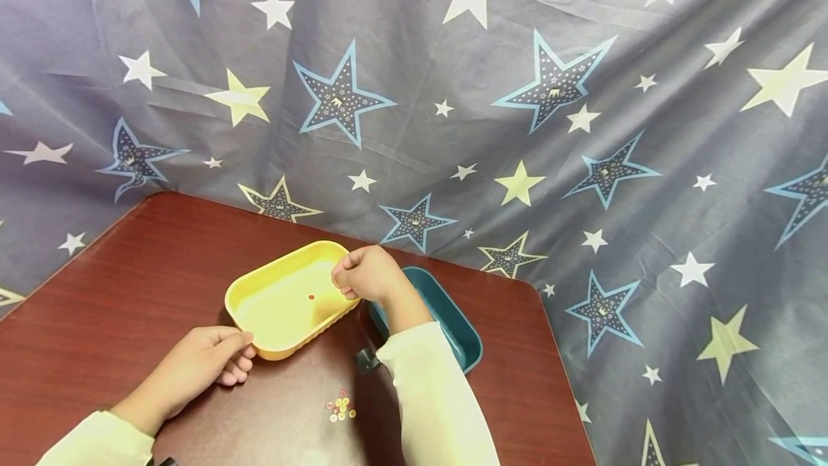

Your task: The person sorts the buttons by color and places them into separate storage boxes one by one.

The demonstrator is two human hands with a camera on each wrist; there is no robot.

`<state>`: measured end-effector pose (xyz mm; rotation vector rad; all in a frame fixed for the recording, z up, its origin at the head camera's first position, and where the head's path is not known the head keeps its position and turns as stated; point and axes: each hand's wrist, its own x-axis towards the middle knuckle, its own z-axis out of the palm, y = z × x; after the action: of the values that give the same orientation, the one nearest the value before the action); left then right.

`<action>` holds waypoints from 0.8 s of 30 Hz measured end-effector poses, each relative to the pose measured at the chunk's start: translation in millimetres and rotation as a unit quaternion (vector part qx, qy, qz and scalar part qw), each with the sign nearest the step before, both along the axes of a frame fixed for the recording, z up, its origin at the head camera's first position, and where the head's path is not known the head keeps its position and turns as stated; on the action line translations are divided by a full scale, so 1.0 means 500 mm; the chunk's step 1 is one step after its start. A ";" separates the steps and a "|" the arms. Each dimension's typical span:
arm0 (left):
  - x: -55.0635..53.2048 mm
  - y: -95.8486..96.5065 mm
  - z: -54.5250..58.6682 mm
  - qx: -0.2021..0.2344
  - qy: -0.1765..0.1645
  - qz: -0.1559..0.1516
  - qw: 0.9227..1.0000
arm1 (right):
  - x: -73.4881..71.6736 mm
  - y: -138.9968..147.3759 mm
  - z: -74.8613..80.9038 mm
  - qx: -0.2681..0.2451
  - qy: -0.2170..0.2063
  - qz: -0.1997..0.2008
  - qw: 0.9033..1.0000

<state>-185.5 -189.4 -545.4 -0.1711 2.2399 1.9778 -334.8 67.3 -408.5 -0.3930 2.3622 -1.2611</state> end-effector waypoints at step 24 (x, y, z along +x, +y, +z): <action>0.002 0.006 0.003 0.000 0.002 0.003 1.000 | 0.146 0.056 -0.022 0.160 0.107 0.115 0.975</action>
<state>-184.4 -186.2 -543.9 -0.1736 2.2451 1.9816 -262.0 95.3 -419.8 -0.7021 2.5513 -0.7496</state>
